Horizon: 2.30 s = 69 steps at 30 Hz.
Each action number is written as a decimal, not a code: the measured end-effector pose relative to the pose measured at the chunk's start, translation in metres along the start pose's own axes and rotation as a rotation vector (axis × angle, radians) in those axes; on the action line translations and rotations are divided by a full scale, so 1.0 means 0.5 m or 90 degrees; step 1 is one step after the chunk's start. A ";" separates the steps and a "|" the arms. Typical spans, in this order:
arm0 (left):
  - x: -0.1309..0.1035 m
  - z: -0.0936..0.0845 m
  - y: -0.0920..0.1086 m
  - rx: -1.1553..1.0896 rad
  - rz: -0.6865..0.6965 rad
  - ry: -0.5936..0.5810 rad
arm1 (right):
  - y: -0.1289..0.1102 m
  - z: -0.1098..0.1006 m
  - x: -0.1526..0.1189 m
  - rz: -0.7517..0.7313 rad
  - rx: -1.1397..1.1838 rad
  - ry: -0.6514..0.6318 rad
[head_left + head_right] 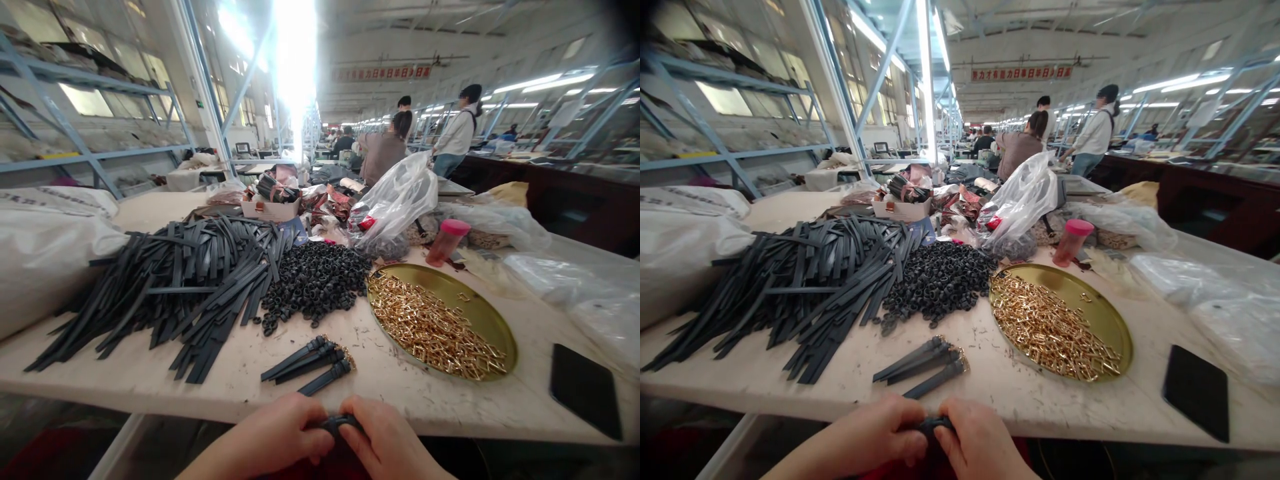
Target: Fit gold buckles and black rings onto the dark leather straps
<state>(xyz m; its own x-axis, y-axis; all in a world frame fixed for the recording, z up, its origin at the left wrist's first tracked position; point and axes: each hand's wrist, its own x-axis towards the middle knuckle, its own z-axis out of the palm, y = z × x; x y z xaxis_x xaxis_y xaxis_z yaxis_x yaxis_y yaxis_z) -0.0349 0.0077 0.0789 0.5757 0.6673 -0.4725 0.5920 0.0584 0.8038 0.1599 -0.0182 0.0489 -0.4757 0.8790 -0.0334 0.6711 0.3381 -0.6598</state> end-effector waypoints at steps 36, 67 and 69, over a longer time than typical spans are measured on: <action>0.052 -0.032 -0.027 0.303 0.020 0.154 | 0.040 0.039 0.106 -0.108 -0.128 -0.023; 0.041 0.011 -0.018 0.391 0.018 0.205 | 0.030 0.058 0.071 -0.100 0.009 0.058; 0.054 -0.001 -0.031 0.398 0.017 0.243 | 0.020 0.044 0.102 -0.069 -0.013 0.037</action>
<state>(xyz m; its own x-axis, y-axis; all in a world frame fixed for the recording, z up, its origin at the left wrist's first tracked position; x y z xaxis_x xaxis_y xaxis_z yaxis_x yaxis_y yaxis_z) -0.0287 0.0251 0.0538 0.4251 0.8815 -0.2058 0.8578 -0.3197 0.4024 0.1298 0.0227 0.0240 -0.5129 0.8547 0.0804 0.6298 0.4383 -0.6413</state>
